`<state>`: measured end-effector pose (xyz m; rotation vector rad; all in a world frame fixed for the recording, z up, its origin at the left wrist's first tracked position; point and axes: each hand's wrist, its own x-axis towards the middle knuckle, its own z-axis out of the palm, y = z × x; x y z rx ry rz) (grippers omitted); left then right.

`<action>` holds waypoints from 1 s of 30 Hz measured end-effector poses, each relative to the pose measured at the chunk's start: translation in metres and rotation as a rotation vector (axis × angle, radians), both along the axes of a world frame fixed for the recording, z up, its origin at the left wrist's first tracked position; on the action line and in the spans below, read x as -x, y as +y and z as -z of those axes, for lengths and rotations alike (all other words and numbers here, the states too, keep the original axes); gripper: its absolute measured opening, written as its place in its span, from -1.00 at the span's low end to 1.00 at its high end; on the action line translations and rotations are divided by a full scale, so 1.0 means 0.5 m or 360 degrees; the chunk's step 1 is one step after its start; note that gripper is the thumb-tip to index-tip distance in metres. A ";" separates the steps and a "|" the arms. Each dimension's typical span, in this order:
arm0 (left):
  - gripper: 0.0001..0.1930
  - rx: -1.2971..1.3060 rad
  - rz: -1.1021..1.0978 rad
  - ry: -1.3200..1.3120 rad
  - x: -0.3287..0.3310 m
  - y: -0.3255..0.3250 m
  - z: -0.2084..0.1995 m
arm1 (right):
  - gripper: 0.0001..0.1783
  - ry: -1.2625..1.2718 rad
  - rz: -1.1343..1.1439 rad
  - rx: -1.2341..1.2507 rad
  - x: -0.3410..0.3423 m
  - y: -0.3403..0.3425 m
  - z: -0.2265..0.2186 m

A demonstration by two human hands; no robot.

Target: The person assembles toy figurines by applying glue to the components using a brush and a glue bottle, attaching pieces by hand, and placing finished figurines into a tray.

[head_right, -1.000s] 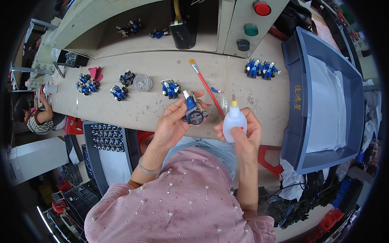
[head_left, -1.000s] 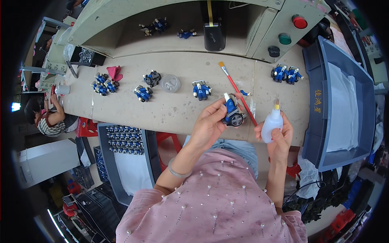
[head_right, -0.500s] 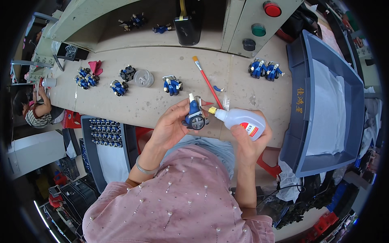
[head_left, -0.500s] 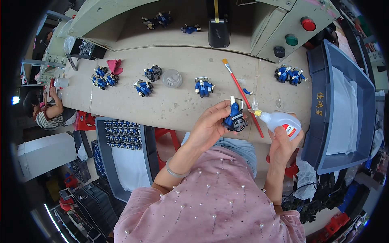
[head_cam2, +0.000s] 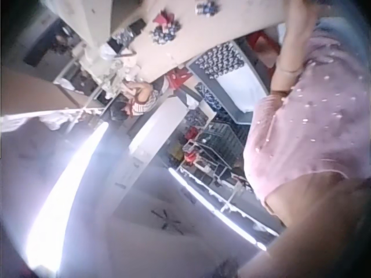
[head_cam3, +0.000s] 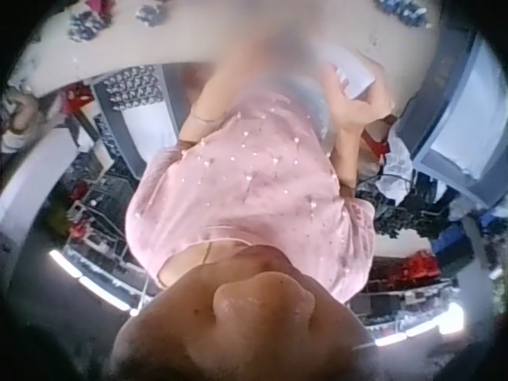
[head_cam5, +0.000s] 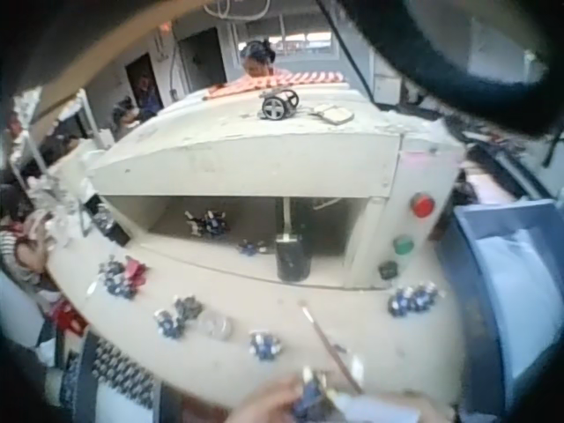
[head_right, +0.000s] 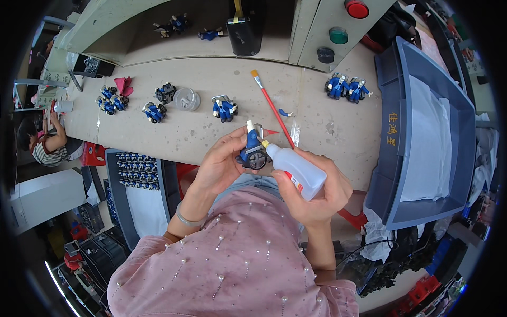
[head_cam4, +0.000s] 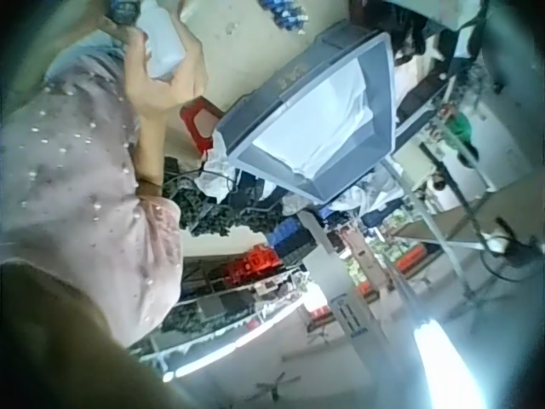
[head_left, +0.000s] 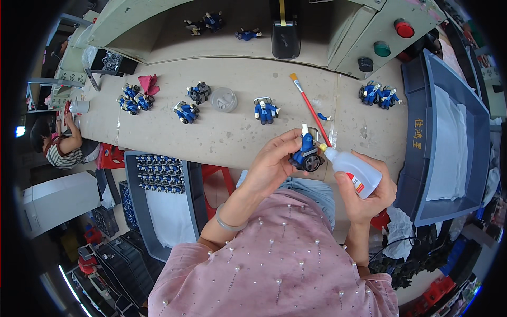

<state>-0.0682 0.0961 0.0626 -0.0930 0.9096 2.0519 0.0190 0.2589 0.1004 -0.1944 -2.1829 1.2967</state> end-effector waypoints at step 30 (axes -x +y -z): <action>-0.69 0.0091 -0.0069 -0.0024 -0.007 0.012 -0.005 | -0.60 0.0036 0.0001 -0.0012 0.002 -0.002 0.003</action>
